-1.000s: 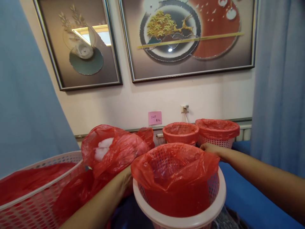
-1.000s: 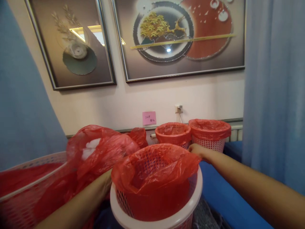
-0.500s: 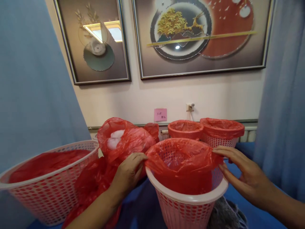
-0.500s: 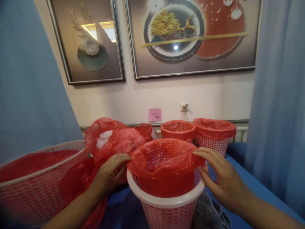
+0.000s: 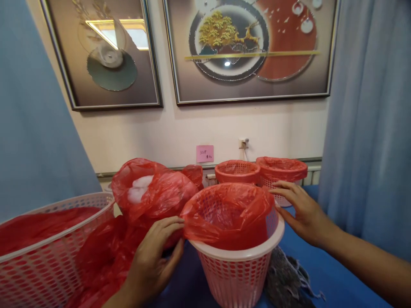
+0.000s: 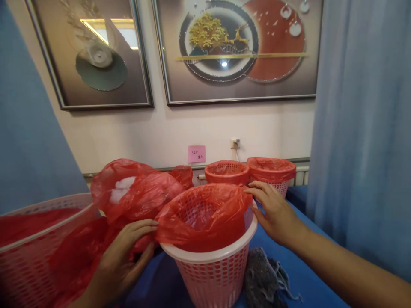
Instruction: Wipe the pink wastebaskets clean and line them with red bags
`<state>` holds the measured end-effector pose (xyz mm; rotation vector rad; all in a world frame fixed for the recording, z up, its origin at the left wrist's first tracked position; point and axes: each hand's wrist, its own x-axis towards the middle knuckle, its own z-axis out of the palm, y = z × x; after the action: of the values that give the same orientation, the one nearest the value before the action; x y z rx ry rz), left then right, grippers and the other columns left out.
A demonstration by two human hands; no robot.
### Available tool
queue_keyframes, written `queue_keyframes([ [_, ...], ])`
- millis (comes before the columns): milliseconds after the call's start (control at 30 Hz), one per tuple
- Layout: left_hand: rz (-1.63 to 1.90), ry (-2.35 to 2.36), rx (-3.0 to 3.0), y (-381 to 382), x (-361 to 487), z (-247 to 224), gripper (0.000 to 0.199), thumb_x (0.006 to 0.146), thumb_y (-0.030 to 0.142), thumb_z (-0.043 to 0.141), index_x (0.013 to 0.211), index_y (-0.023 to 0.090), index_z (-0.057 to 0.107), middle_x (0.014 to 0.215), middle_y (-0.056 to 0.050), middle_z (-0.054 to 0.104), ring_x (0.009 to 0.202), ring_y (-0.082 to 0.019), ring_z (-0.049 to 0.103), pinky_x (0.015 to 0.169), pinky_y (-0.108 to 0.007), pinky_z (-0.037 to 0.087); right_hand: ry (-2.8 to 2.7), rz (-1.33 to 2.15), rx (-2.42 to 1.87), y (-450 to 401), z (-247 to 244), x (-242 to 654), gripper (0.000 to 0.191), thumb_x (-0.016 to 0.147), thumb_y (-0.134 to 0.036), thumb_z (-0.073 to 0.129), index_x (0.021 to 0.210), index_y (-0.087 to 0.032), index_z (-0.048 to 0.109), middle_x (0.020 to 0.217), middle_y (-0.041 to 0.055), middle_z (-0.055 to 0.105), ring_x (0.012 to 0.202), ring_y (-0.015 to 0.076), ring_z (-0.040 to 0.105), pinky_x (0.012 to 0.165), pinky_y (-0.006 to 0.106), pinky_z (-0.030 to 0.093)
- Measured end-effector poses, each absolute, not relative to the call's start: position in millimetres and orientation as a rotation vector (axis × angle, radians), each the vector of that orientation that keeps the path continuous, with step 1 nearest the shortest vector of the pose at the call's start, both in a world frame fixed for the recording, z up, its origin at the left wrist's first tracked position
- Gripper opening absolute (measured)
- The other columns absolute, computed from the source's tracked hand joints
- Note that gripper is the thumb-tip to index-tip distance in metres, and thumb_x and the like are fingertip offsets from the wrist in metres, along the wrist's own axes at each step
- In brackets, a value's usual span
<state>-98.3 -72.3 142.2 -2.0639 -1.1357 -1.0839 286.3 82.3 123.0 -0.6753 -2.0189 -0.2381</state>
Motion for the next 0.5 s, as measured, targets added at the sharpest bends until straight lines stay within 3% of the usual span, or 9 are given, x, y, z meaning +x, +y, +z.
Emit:
queue_keyframes([
  [100, -1.066, -1.122, -2.076, -68, -95, 143, 0.025, 0.099, 0.013, 0.058, 0.121, 0.022, 0.065, 0.112, -0.007, 0.075, 0.107, -0.018, 0.074, 0.097, -0.028, 0.061, -2.087, -0.231, -0.662, 96, 135, 282, 0.034, 0.098, -0.018, 0.059, 0.131, -0.025, 0.063, 0.133, 0.0123, 0.067, 0.125, 0.0315, 0.065, 0.105, 0.056, 0.057],
  [267, -1.088, -1.127, -2.062, -62, -92, 143, 0.018, 0.101, 0.016, 0.057, 0.112, 0.025, 0.067, 0.105, -0.004, 0.078, 0.096, -0.016, 0.078, 0.09, -0.025, 0.064, -2.121, -0.071, -0.65, 106, 133, 276, 0.018, 0.098, -0.019, 0.052, 0.097, -0.024, 0.07, 0.114, 0.0101, 0.072, 0.105, 0.0272, 0.07, 0.091, 0.048, 0.059],
  [367, -1.126, -1.141, -2.04, -62, -91, 142, 0.016, 0.101, 0.02, 0.058, 0.113, 0.026, 0.068, 0.104, -0.003, 0.079, 0.094, -0.015, 0.079, 0.09, -0.023, 0.064, -1.868, 0.24, -0.823, 110, 127, 275, 0.014, 0.094, -0.029, 0.058, 0.101, -0.023, 0.069, 0.112, 0.0108, 0.073, 0.095, 0.0251, 0.07, 0.085, 0.043, 0.058],
  [500, -1.138, -1.147, -2.032, -63, -90, 139, 0.014, 0.102, 0.026, 0.06, 0.113, 0.027, 0.069, 0.106, -0.002, 0.079, 0.097, -0.016, 0.079, 0.093, -0.023, 0.064, -1.568, 0.864, -1.204, 118, 134, 274, 0.034, 0.09, -0.053, 0.063, 0.089, -0.019, 0.068, 0.086, 0.0074, 0.071, 0.071, 0.0191, 0.063, 0.057, 0.029, 0.044],
])
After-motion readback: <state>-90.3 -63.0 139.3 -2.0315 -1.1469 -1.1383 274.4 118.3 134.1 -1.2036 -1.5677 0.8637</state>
